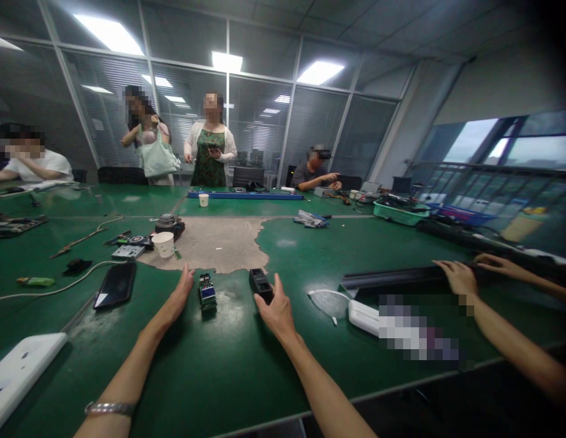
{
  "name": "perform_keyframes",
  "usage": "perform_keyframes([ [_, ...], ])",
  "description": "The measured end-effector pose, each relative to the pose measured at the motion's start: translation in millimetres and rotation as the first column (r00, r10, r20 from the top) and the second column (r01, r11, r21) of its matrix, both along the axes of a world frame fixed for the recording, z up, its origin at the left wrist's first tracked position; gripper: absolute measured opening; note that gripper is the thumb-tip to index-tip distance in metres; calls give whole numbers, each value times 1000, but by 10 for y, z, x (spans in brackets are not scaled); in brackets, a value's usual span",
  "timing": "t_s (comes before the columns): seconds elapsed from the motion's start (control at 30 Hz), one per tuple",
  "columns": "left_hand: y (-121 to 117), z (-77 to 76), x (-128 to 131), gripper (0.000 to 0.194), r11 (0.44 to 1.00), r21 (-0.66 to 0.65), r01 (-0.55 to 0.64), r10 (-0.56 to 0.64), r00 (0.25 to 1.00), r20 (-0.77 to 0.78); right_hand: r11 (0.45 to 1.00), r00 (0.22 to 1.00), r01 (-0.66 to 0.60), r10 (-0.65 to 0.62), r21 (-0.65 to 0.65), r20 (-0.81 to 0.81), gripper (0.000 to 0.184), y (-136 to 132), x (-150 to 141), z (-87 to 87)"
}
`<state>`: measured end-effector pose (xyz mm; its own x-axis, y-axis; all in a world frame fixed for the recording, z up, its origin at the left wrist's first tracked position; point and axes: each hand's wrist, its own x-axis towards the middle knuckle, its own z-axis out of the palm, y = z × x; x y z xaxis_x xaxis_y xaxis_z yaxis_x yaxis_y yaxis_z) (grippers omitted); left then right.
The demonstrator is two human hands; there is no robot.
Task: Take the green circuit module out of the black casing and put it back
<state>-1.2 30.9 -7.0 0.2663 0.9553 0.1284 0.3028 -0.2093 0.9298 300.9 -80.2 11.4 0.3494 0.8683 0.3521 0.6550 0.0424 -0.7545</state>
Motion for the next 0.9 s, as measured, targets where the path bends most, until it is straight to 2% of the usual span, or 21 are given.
perform_keyframes([
  [0.1,11,-3,2,92,997,-66,-28,30,999,28,1000,998,6,-6,-10,70,89,-4,-31,-43],
  [0.3,24,-10,4,92,998,-49,-31,33,999,37,999,990,39,-42,25,134,91,-12,-32,-71],
  [0.5,3,-5,17,92,999,-20,-30,31,999,39,999,996,34,-35,20,82,85,-18,-9,-49],
  [0.6,-21,21,26,92,999,-17,-28,28,999,35,1000,1000,-7,7,18,8,85,-38,-40,48],
  [0.7,-31,44,27,92,999,-31,-23,24,999,21,996,995,-55,60,64,-84,85,-48,-159,224],
  [0.9,-63,77,16,91,999,-41,-24,25,1000,4,974,970,-161,186,159,-156,86,20,-683,540],
])
